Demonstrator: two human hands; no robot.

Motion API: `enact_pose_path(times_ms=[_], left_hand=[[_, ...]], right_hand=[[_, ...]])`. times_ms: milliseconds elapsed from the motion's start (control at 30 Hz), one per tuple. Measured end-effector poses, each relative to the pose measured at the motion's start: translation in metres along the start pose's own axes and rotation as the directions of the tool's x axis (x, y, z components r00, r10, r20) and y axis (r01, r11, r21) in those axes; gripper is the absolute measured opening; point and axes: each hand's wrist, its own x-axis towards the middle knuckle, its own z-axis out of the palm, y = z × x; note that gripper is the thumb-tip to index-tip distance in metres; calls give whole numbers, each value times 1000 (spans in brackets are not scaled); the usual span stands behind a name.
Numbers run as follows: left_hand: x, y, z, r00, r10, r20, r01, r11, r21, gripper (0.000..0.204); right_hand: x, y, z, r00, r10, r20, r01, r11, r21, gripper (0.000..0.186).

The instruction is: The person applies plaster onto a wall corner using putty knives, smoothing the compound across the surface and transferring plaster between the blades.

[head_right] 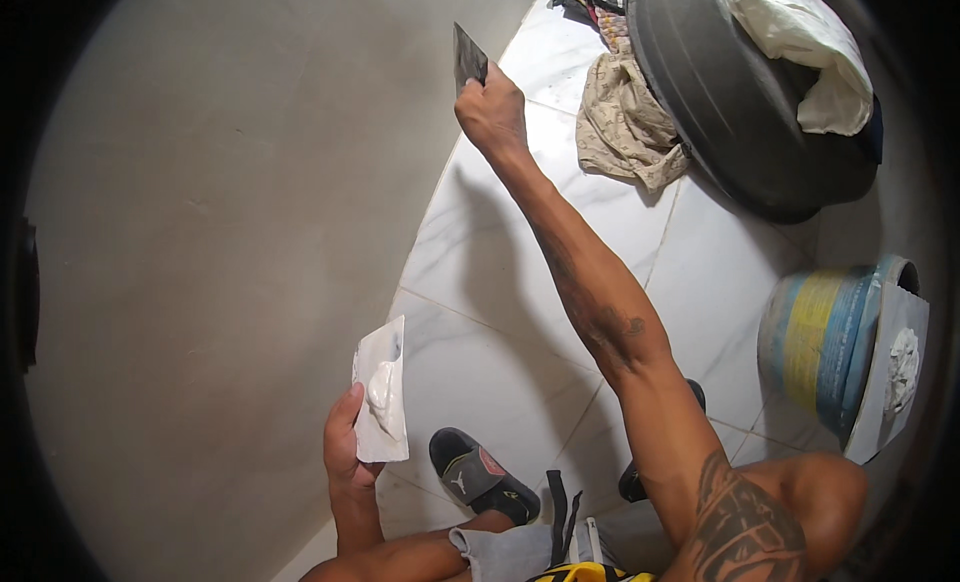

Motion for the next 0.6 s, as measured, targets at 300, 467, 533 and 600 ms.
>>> enact_pose_path(times_ms=[300,467,533,600], left_hand=[[-3,-6,-9,999,-39,-17,37,997,-68,36],[-2,-3,-12,997,-36,-63,33,998,-58,36],[0,-1,-10,997,-38,-68,36,999,-39,36],[2,0,-8,997,-46,-66,43,998,-47,35]], right_hand=[[15,-13,37,996,-83,-36,78,987,-138,29],[-11,-17,64,897,-408,-168,370,903,-218,40],[-28,-18,73,809,-559,-183,510,822,-253,43],[-46,-19,78,713,-679,-177,623,729,-285,48]])
